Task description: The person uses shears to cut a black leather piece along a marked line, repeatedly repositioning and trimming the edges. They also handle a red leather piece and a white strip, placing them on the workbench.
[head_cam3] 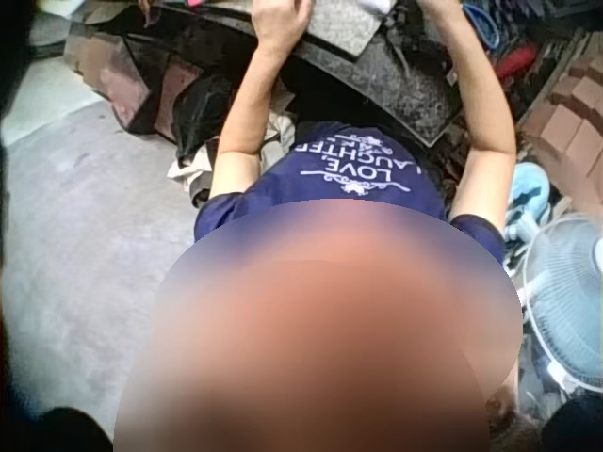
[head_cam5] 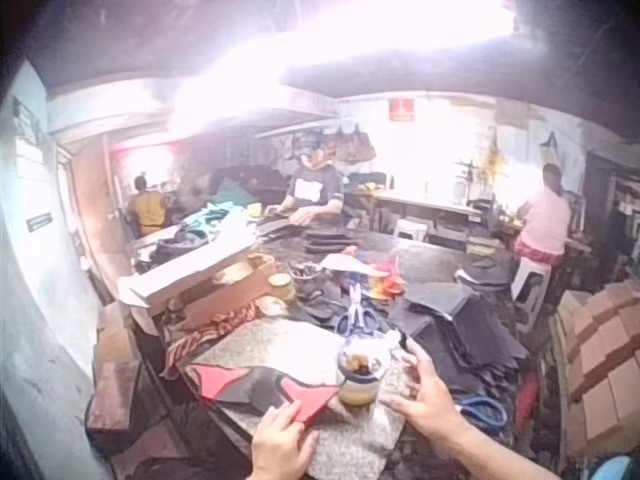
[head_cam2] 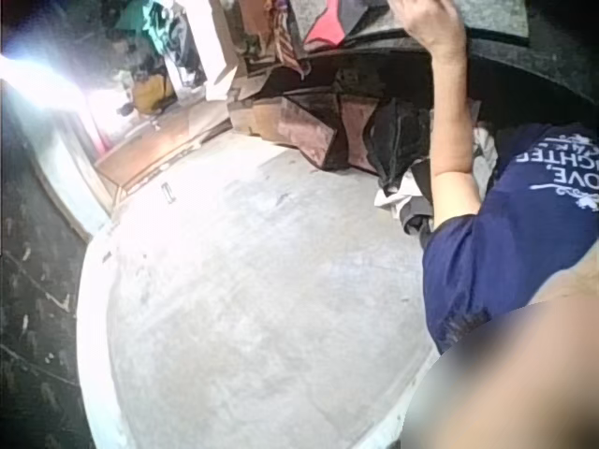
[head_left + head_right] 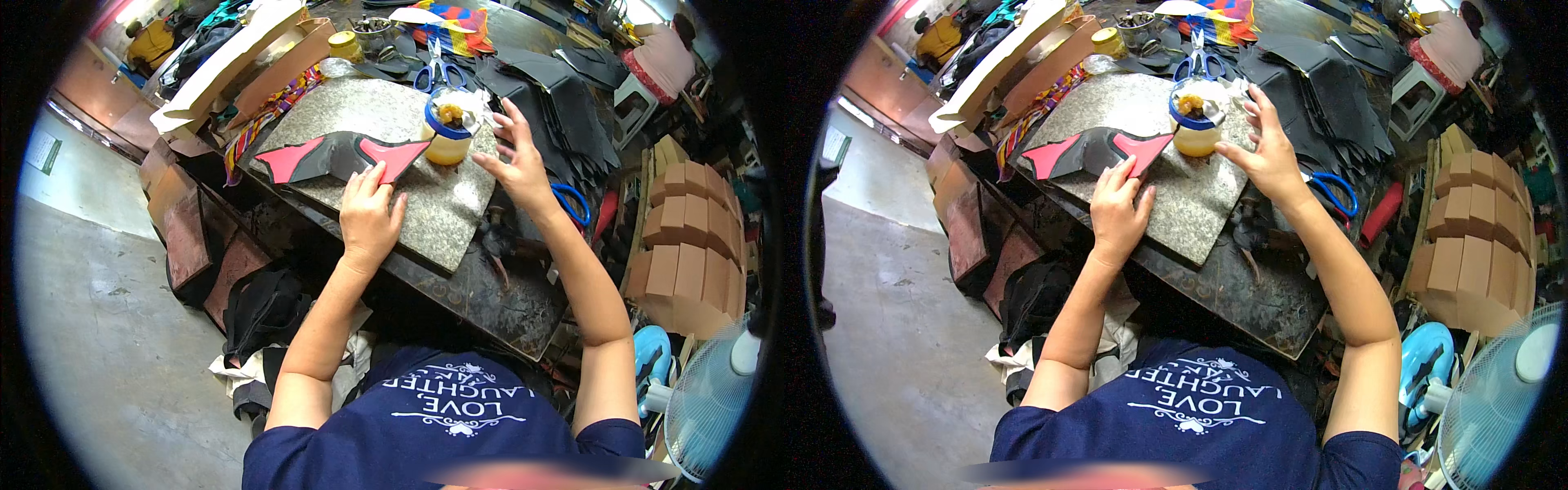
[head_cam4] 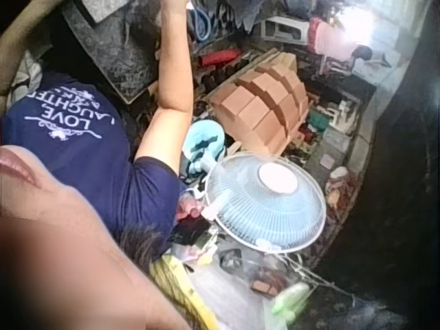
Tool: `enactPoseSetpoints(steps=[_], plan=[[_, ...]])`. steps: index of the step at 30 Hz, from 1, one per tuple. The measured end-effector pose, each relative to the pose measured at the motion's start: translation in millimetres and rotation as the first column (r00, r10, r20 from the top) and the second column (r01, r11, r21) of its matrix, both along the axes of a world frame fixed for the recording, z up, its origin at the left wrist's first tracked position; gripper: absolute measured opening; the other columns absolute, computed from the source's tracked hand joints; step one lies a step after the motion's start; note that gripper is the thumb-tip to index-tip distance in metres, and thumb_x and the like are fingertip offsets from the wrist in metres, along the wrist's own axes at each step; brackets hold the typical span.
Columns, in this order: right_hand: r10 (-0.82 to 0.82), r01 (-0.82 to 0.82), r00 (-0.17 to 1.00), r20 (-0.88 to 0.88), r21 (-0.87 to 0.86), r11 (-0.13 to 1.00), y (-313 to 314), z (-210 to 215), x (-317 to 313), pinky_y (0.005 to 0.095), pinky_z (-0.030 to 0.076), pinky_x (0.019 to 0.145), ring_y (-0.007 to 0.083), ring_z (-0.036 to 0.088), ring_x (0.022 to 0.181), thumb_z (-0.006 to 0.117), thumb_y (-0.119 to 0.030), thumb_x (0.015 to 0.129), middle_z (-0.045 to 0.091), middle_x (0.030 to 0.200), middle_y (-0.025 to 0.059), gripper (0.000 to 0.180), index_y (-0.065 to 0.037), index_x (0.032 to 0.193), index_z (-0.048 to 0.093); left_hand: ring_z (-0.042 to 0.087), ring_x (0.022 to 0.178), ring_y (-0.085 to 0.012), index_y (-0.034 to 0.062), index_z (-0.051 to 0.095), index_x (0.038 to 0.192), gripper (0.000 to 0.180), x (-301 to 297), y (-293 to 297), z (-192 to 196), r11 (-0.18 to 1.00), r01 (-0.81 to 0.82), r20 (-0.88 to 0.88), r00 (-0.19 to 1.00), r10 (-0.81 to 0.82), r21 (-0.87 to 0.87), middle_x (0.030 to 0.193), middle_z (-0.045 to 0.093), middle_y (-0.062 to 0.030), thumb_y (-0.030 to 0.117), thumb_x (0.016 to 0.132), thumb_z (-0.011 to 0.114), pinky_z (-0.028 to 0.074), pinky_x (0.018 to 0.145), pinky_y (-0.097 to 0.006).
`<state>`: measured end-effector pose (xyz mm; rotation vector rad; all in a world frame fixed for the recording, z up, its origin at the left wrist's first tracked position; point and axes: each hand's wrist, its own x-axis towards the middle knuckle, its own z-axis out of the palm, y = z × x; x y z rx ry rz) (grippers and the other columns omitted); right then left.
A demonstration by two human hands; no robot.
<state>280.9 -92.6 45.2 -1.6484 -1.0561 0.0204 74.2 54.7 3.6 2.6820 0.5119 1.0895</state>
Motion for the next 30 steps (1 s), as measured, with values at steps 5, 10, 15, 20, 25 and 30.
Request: enactPoseSetpoints(steps=[5,10,15,20,25,30], plan=[[0.099,-0.107,0.992,-0.079,-0.102,0.989,47.7,-5.0,12.0,0.035,0.051,0.09,0.0248,0.064,0.105,0.084,-0.018,0.07,0.06,0.124,0.0156,0.096,-0.01,0.148,0.03,0.059,0.107,-0.0355,0.0013,0.065,0.077,0.018,-4.3,-3.4,0.4,0.999,0.049,0.101,0.994,-0.048,-0.014,0.114,0.064,-0.0178,0.018,0.076,0.072,0.042,0.1,-0.049],[0.06,-0.067,0.997,-0.042,-0.178,0.982,89.7,-2.0,18.8,0.0348,0.05,0.094,0.0232,0.058,0.115,0.082,-0.012,0.074,0.053,0.133,0.0129,0.094,-0.009,0.149,0.026,0.062,0.102,-0.0334,0.003,0.066,0.079,0.018,-10.9,-4.9,4.1,0.967,0.255,0.097,0.962,-0.254,0.003,0.109,0.067,-0.0162,0.018,0.073,0.072,0.046,0.095,-0.045],[0.284,-0.313,0.941,-0.183,-0.152,0.937,96.0,-9.1,27.2,0.0369,0.052,0.092,0.0257,0.053,0.12,0.075,-0.003,0.077,0.05,0.133,0.0148,0.096,-0.013,0.153,0.017,0.059,0.115,-0.0352,0.0039,0.067,0.087,0.017,-14.4,-2.9,11.9,0.869,0.488,0.048,0.873,-0.485,-0.081,0.127,0.059,-0.0198,0.015,0.073,0.069,0.044,0.101,-0.046],[-0.017,0.019,1.0,0.011,-0.223,0.975,69.2,3.7,50.5,0.0309,0.053,0.08,0.0188,0.066,0.086,0.07,-0.015,0.083,0.066,0.107,0.0111,0.036,-0.006,0.118,0.064,0.045,0.131,-0.0395,0.0026,0.068,0.099,0.029,-16.1,-5.7,11.4,0.855,0.485,0.178,0.872,-0.456,-0.182,0.143,0.043,-0.0266,0.008,0.071,0.069,0.038,0.108,-0.047],[0.033,-0.045,0.962,0.272,0.037,0.998,73.9,21.9,40.5,0.0321,0.054,0.077,0.0207,0.066,0.084,0.071,-0.023,0.085,0.067,0.1,0.0104,0.031,-0.007,0.11,0.066,0.047,0.124,-0.0408,0.0036,0.067,0.107,0.031,-9.8,-7.7,24.1,0.95,0.311,0.298,0.909,-0.291,-0.019,0.135,0.049,-0.0216,0.008,0.076,0.07,0.038,0.105,-0.047],[0.083,-0.079,0.902,0.424,-0.028,0.997,99.0,33.7,26.8,0.0295,0.053,0.073,0.0182,0.066,0.081,0.073,-0.019,0.084,0.068,0.091,0.0095,0.024,-0.003,0.101,0.068,0.049,0.118,-0.0399,0.0031,0.058,0.12,0.043,40.7,23.0,63.4,0.986,0.162,0.456,0.874,-0.166,0.049,0.132,0.05,-0.0221,0.012,0.079,0.07,0.038,0.101,-0.047]])
